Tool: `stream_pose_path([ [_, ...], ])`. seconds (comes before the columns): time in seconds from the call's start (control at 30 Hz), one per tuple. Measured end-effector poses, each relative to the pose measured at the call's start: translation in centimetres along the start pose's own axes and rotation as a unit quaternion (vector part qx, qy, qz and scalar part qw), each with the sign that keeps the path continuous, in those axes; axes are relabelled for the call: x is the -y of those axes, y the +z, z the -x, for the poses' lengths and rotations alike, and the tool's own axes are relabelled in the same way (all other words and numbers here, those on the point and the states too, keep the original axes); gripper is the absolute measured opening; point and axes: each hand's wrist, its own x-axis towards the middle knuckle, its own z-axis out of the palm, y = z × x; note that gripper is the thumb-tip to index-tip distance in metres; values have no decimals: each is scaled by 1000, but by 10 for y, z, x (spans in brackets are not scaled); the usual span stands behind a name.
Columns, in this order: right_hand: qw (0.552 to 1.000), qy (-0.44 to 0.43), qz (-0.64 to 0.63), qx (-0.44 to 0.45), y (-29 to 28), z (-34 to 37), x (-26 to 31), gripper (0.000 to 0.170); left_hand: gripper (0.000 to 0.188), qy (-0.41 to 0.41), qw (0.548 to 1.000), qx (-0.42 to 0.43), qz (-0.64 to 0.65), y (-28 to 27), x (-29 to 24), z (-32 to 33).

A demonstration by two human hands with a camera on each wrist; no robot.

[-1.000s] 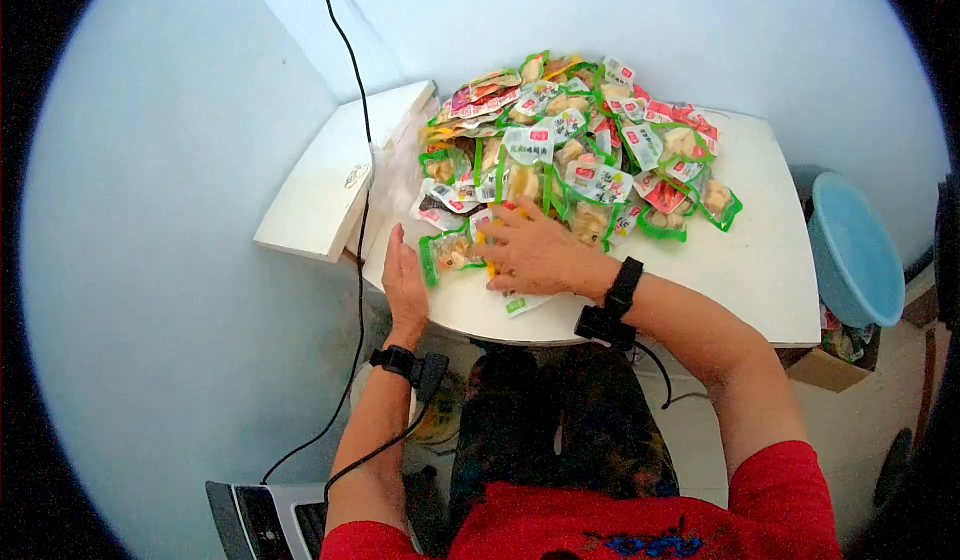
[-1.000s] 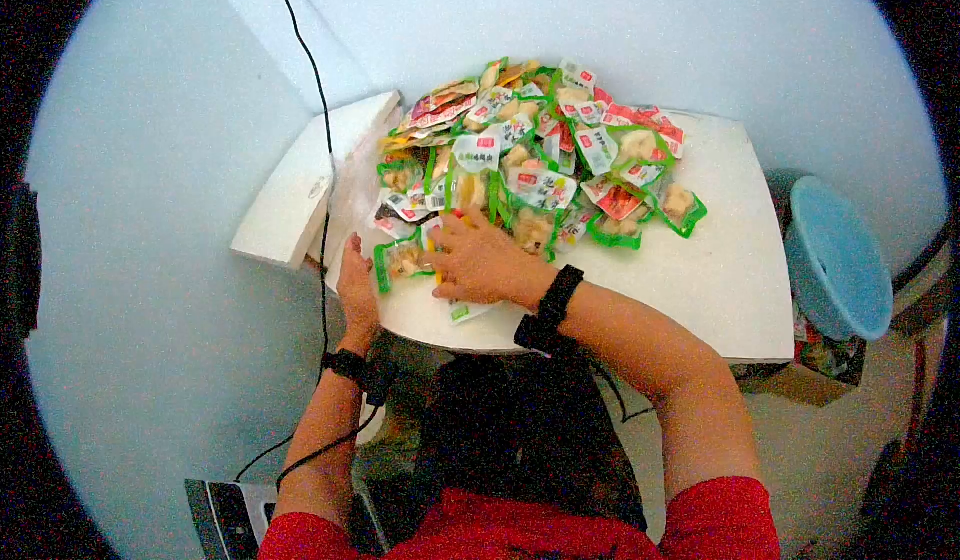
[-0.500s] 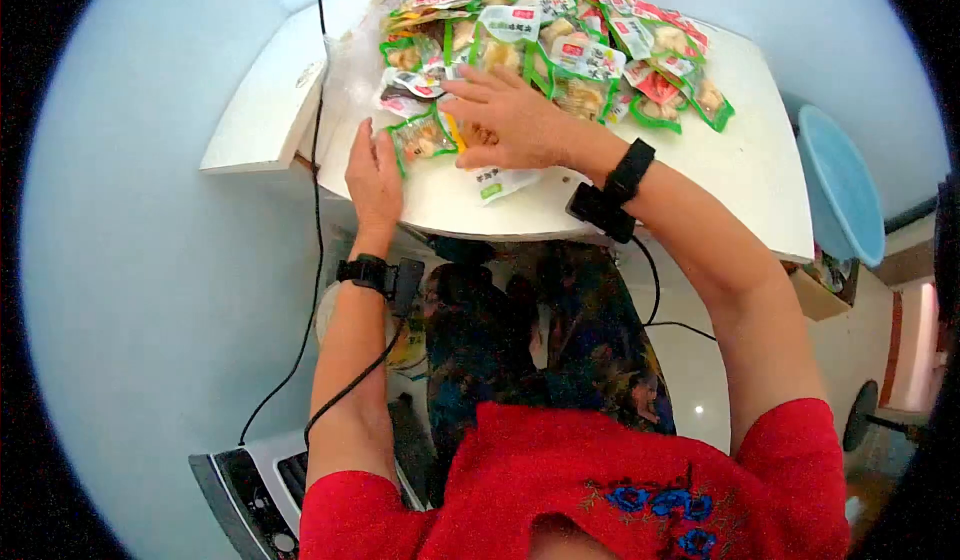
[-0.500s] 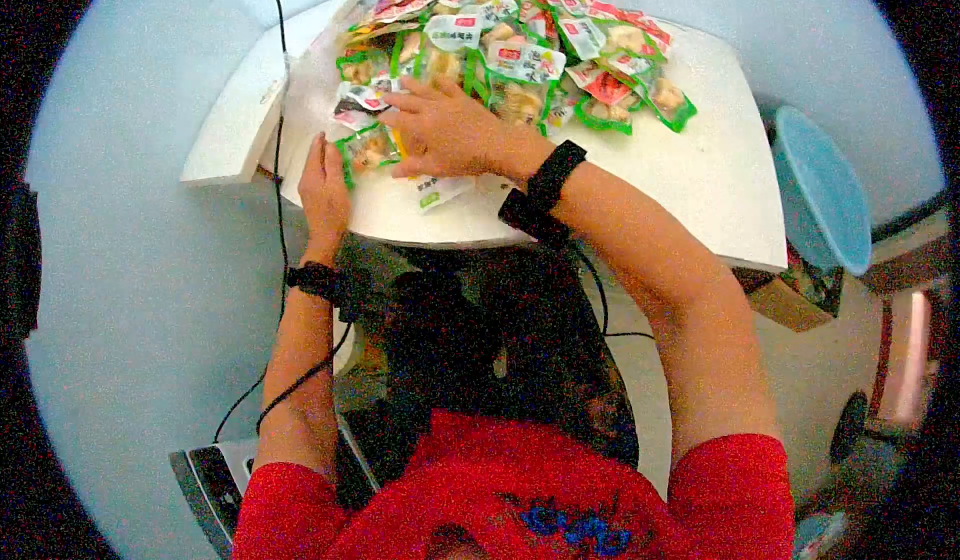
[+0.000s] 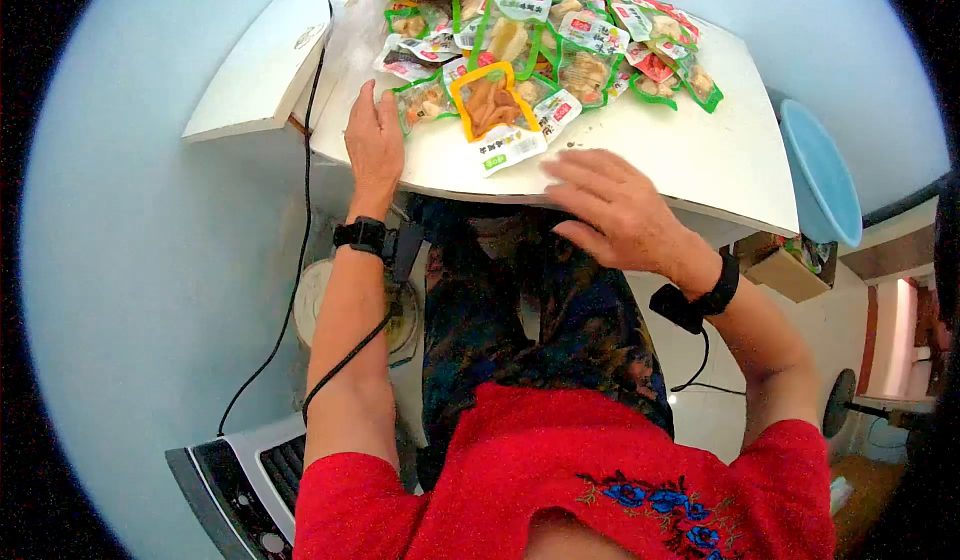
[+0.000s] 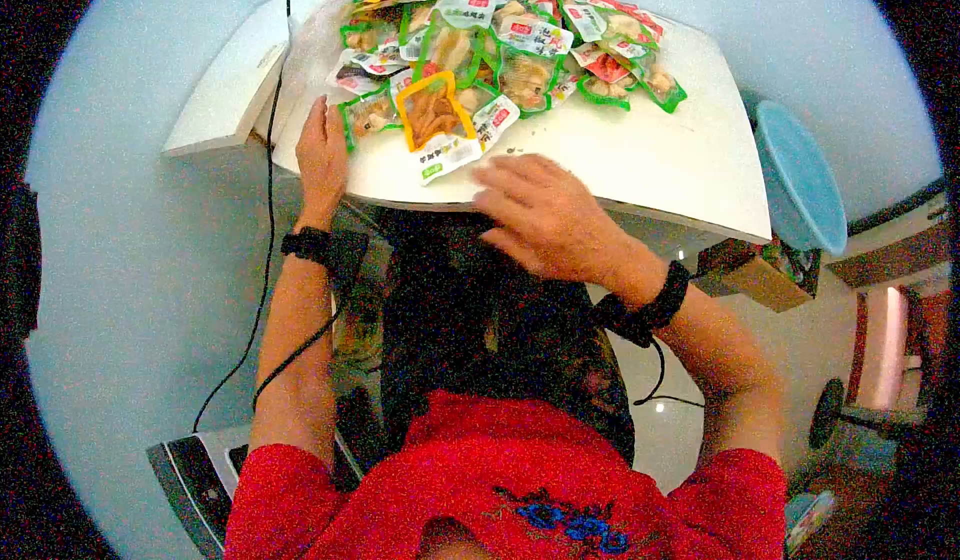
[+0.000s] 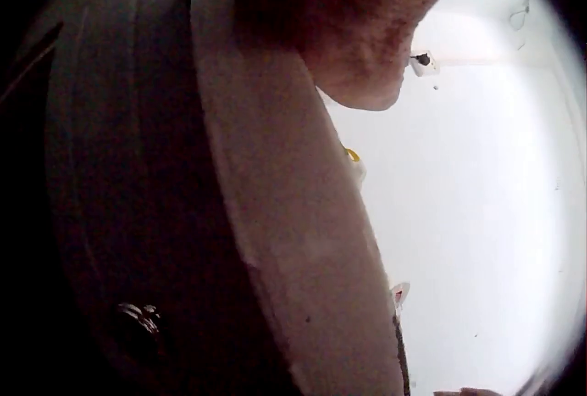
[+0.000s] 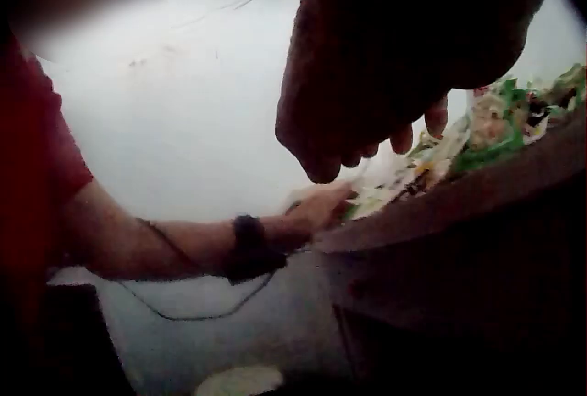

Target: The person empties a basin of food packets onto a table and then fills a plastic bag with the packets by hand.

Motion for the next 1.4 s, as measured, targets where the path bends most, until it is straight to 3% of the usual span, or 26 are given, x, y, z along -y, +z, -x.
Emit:
stream_pose_path([
  [0.17, 993, 63, 91, 35, -4, 17, -28, 53, 38, -25, 997, -45, 49, -5, -12, 3],
  [0.27, 991, 66, 92, 65, -4, 18, -42, 59, 28, 57, 988, -146, -11, -30, -16, 30],
  [0.3, 992, 71, 81, 67, -1, 20, -45, 60, 22, 136, 973, -180, -51, -38, -7, 47],
  [0.33, 991, 71, 90, 70, 0, 20, -46, 60, 18, 78, 979, -183, -36, -42, -6, 69],
  [0.4, 989, 76, 108, 74, 1, 18, -42, 61, 17, 2, 995, -91, -39, -44, 14, 119],
  [0.47, 989, 78, 98, 84, 0, 15, -43, 61, 23, -110, 990, 84, -38, -22, 64, 166],
  [0.57, 988, 73, 92, 100, -1, 12, -45, 62, 28, -165, 974, 153, 26, 25, 113, 197],
  [0.8, 980, 110, 72, 149, -7, 6, -49, 70, 29, -138, 934, 327, -51, 104, 175, 143],
  [1.07, 978, 130, 34, 162, -7, 3, -52, 67, 32, -104, 901, 401, -131, 123, 161, 100],
  [1.27, 980, 121, 43, 153, -7, 5, -52, 70, 35, -56, 903, 394, -161, 90, 159, 114],
  [1.4, 983, 114, 52, 132, -4, 10, -51, 68, 37, -6, 903, 381, -200, 54, 130, 130],
])
